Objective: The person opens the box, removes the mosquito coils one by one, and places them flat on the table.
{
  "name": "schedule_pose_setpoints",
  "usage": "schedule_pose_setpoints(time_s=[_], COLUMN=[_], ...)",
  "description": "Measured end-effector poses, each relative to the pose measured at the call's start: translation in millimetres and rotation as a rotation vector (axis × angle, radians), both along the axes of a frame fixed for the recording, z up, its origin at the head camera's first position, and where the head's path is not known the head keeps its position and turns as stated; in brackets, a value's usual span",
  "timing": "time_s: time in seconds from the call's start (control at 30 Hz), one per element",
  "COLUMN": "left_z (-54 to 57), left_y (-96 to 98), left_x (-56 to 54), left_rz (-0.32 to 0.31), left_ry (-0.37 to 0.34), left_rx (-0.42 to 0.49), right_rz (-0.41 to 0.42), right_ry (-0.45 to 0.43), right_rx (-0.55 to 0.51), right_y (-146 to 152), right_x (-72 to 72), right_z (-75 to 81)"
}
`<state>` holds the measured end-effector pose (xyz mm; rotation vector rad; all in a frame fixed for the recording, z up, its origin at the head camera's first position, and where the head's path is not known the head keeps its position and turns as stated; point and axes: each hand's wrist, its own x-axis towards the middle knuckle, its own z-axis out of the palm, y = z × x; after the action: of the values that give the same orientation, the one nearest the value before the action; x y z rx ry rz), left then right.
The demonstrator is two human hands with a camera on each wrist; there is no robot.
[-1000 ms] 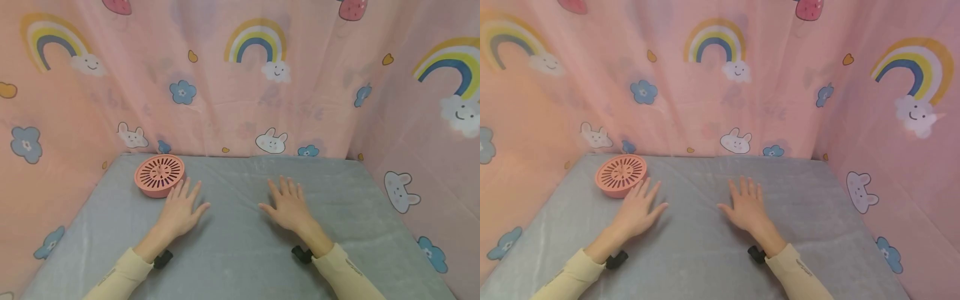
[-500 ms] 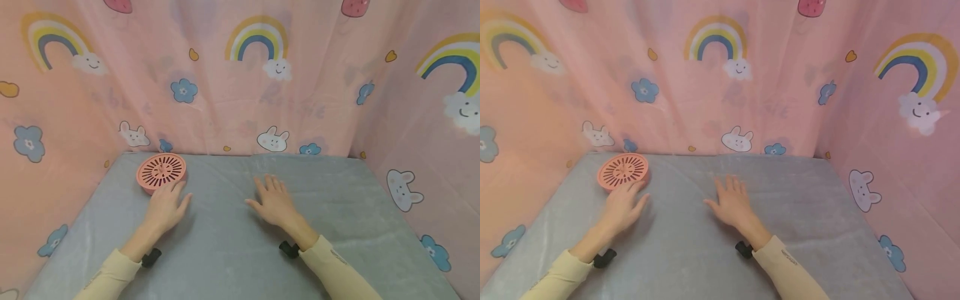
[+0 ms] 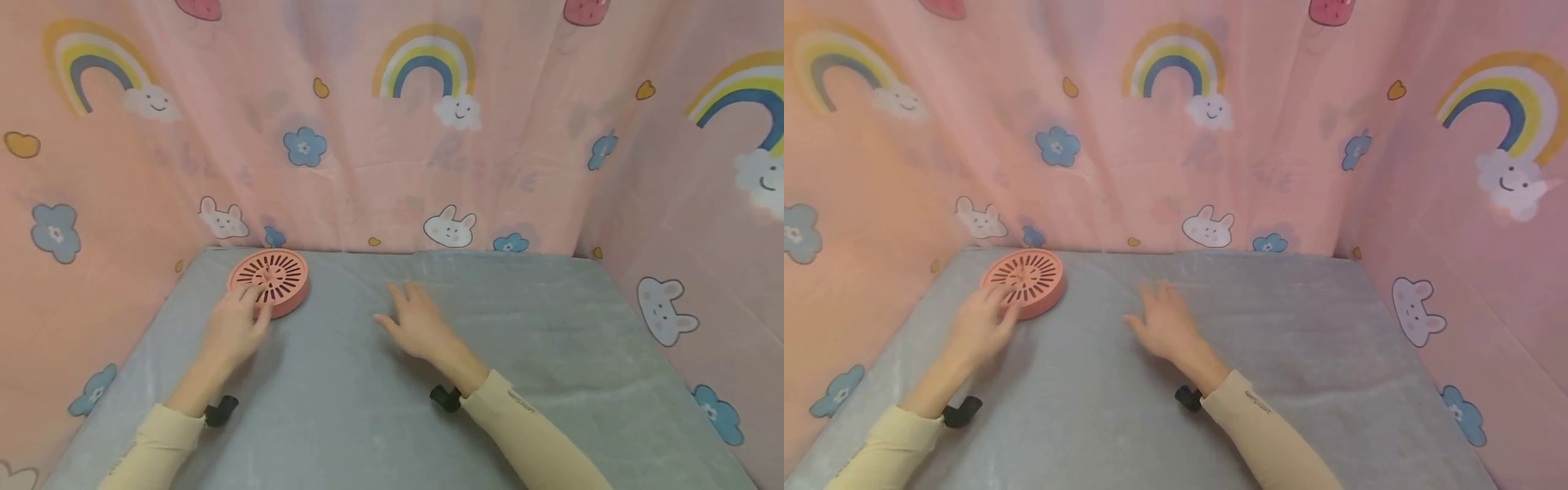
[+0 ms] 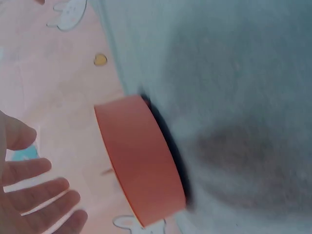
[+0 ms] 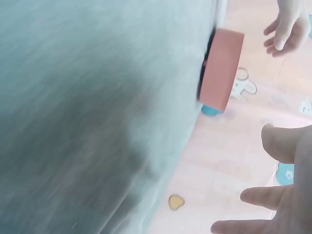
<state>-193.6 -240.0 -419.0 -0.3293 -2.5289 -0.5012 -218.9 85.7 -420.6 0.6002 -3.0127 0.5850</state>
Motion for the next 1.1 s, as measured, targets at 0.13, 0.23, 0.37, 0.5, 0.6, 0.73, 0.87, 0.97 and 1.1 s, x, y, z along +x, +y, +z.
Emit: schedule_pose_setpoints(time_s=[0.13,0.23,0.37,0.5,0.6,0.73,0.87,0.97,1.1], left_z=[0.9,3.0,6.3,7.1,5.2,3.5,1.8,-0.9,-3.7], left_y=[-9.9,-16.9,-26.3,-35.9,-42.9,-48.9,-52.1,-54.9,-57.3], left_x=[-4.2,-7.9,-12.1,-15.2,-17.2,-19.4,-23.4,-28.9,-37.8], left_rz=[-0.004,-0.001,0.024,0.045,0.065,0.093,0.100,0.114,0.132], left_ry=[-0.049,-0.082,-0.117,-0.128,-0.141,-0.188,-0.241,-0.282,-0.349], left_rx=[0.017,0.036,0.052,0.061,0.075,0.105,0.136,0.155,0.210], right_rz=[0.018,0.028,0.040,0.051,0.063,0.068,0.061,0.059,0.048], right_ry=[0.000,-0.018,-0.033,-0.021,-0.026,-0.044,-0.055,-0.067,-0.082], right_rx=[-0.046,-0.070,-0.083,-0.091,-0.107,-0.137,-0.153,-0.164,-0.197], right_y=[-12.8,-22.3,-35.1,-48.7,-59.3,-71.4,-80.8,-88.1,-96.8], right_x=[-2.9,-4.8,-8.2,-12.3,-14.7,-17.1,-20.5,-25.1,-32.2], right_z=[1.5,4.9,10.0,13.6,15.7,18.3,19.1,16.3,12.4])
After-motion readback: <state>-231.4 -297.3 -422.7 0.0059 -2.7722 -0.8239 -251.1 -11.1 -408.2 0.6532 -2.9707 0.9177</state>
